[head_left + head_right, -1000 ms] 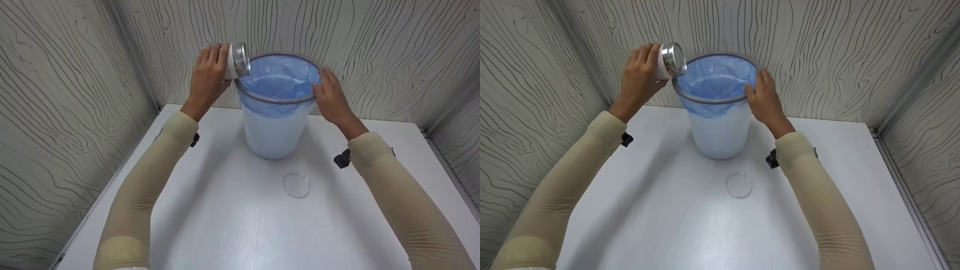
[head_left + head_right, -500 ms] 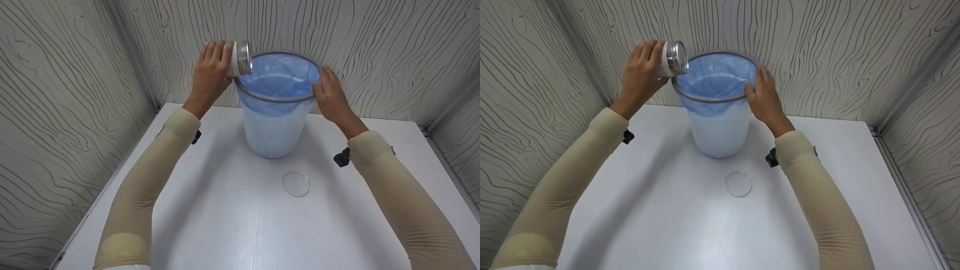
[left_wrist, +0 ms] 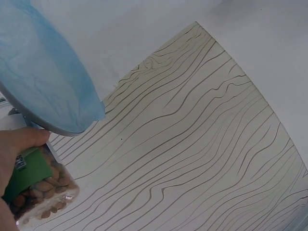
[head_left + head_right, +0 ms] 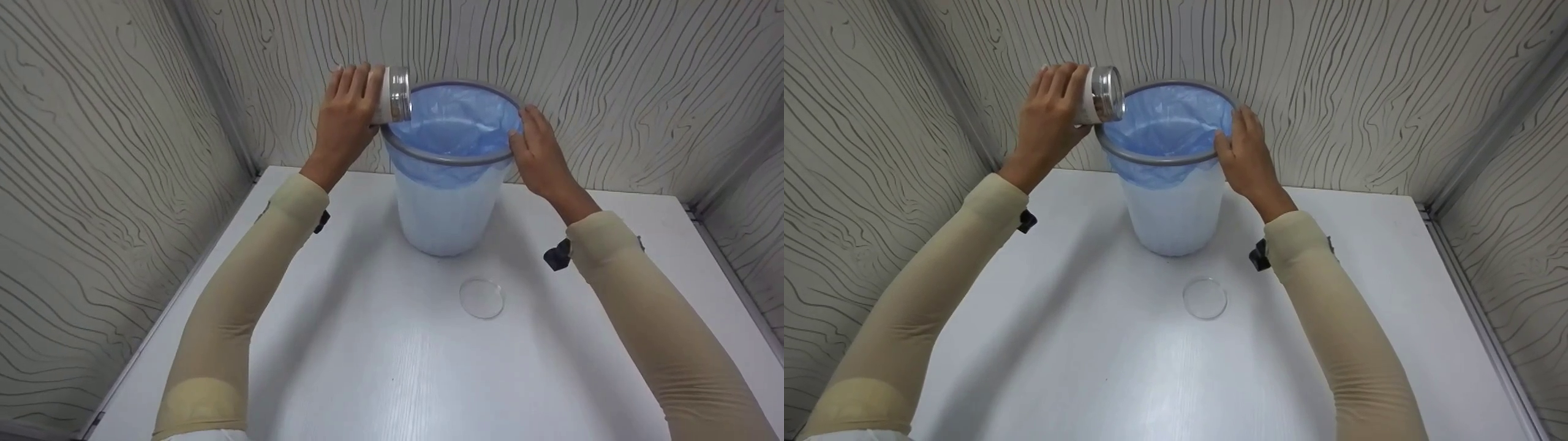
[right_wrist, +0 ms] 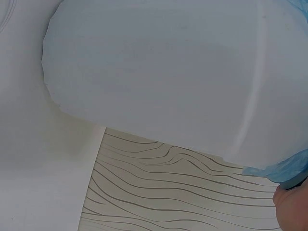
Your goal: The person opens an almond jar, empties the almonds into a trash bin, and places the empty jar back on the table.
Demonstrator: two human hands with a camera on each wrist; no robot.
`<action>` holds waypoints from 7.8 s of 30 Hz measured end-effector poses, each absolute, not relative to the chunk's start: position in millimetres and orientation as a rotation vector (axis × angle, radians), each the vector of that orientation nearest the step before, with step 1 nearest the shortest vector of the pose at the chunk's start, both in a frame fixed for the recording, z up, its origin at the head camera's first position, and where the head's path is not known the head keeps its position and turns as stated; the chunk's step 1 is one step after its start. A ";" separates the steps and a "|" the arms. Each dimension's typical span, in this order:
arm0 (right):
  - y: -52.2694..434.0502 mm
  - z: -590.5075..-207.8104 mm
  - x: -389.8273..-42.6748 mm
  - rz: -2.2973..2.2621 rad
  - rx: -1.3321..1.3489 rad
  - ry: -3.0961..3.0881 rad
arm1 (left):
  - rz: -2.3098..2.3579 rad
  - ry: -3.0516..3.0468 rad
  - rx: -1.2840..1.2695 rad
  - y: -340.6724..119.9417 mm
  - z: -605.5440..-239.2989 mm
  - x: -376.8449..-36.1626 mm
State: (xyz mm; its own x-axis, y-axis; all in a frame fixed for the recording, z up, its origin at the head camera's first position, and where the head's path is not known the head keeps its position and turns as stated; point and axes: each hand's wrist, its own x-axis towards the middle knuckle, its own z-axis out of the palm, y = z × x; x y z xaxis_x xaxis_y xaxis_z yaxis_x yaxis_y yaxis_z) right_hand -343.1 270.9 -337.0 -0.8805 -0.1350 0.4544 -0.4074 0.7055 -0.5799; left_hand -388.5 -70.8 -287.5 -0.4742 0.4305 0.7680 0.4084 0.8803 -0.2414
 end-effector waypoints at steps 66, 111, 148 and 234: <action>271.1 -337.4 -344.7 0.980 0.431 -2.520 | 0.252 -1.993 -0.660 -59.4 -284.9 -389.0; 270.4 -337.0 -344.6 1.015 0.425 -2.540 | 0.488 -1.929 -0.662 -57.0 -283.2 -386.6; 269.9 -339.5 -346.4 0.979 0.423 -2.527 | 0.496 -1.901 -0.748 -57.9 -280.0 -390.8; 267.3 -340.7 -345.0 0.986 0.432 -2.515 | 0.508 -1.916 -0.917 -56.3 -270.0 -404.0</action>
